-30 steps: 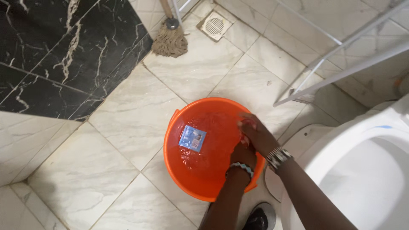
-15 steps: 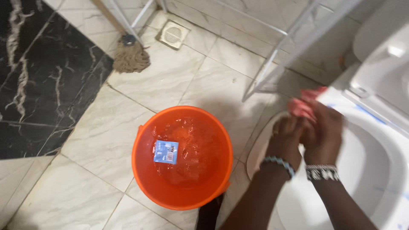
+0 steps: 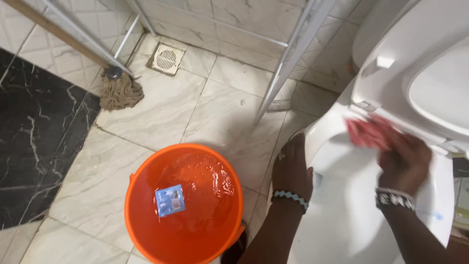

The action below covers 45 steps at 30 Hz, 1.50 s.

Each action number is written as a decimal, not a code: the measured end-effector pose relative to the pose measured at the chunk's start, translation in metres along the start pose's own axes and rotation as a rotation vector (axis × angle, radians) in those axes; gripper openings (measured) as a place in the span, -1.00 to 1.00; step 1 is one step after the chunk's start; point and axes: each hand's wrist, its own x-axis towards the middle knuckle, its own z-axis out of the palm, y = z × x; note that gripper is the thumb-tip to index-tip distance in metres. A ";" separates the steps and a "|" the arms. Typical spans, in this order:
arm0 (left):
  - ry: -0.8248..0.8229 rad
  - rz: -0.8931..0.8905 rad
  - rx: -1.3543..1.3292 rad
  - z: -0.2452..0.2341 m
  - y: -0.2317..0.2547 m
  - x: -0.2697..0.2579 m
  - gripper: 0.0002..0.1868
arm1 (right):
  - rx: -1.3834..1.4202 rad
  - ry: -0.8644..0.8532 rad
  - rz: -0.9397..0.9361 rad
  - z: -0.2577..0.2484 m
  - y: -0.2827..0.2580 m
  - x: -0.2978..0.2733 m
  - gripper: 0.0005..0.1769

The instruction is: The person scrubs the inside of a toilet bowl with a yellow toilet brush, then wipes the rim and seat with a red cloth. The person repeatedly dips the cloth into an orange bucket of water to rinse it during the process.

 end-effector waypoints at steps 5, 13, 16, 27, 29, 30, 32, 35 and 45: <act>-0.011 0.053 0.037 0.004 -0.006 0.004 -0.02 | 1.370 0.048 0.941 -0.004 0.036 0.022 -0.66; 0.004 0.075 0.152 0.016 -0.008 0.008 -0.09 | -0.138 -0.302 -0.086 0.086 -0.094 0.024 -0.71; -0.022 0.061 0.186 0.012 -0.005 0.007 -0.08 | -0.129 -0.357 -0.170 0.073 -0.078 0.041 -0.60; -0.067 0.029 0.170 0.013 0.000 0.013 -0.10 | -0.324 -0.183 0.353 -0.112 0.096 -0.016 -0.77; -0.010 0.066 0.199 0.013 0.001 0.013 -0.10 | -0.379 -0.186 0.242 -0.120 0.105 -0.031 -0.70; 0.019 0.085 0.214 0.013 0.002 0.013 -0.10 | -0.406 -0.187 0.187 -0.123 0.103 -0.029 -0.66; -0.033 0.045 0.229 0.011 0.002 0.010 -0.12 | 0.805 0.194 0.735 -0.086 0.088 -0.021 -0.79; -0.044 0.022 0.232 0.015 0.007 0.012 -0.14 | 0.334 0.206 0.580 -0.028 0.042 -0.014 -0.80; 0.159 0.109 -0.050 0.014 0.000 0.007 -0.46 | 0.007 -0.207 0.148 0.071 -0.088 0.003 -0.56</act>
